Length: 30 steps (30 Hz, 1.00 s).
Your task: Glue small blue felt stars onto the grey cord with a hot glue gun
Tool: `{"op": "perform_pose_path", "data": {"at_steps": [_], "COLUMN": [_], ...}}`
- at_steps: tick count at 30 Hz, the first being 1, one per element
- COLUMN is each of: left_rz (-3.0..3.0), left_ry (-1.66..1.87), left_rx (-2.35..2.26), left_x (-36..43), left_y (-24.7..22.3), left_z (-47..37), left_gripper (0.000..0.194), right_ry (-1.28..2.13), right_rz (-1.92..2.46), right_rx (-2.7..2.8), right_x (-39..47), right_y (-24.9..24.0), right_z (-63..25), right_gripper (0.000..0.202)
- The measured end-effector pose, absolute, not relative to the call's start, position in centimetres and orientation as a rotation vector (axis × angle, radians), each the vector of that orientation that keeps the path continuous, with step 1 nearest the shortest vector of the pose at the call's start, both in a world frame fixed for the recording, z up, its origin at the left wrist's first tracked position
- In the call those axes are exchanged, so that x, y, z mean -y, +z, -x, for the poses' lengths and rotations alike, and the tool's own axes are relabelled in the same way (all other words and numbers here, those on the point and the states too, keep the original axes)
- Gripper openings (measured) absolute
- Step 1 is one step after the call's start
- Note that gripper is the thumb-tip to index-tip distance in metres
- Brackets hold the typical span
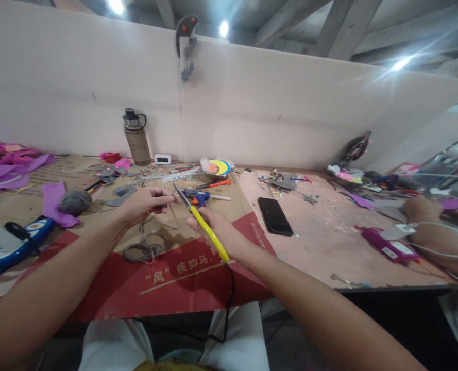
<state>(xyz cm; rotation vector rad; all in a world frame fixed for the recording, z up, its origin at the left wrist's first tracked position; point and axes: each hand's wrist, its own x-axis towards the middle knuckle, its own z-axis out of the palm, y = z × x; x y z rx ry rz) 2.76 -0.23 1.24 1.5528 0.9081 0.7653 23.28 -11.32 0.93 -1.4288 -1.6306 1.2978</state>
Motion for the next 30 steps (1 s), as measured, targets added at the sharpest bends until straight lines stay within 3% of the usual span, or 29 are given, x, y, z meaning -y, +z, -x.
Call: {"op": "perform_pose_path", "data": {"at_steps": [14, 17, 23, 30], "left_rz": [-1.587, -1.563, -1.373, -1.175], "left_ry": [0.738, 0.762, 0.832, 0.823], "left_rx": [-0.928, -0.94, -0.907, -0.814], "left_x": [-0.1, -0.2, -0.4, -0.7], "left_y": [0.9, 0.9, 0.8, 0.1], "left_z": [-2.6, -2.7, -2.7, -2.7], "left_gripper": [0.025, 0.025, 0.024, 0.022], "right_ry": [1.209, 0.972, 0.152, -0.107], "right_rz": [1.545, 1.697, 2.269, 2.522], "right_rx": [1.566, 1.571, 1.665, 1.882], "right_x": [11.8, 11.7, 10.0, 9.5], "right_y": [1.0, 1.1, -0.9, -2.6], "right_z": [-23.6, -25.6, -32.0, -32.6], "right_gripper": [0.042, 0.043, 0.039, 0.034]}}
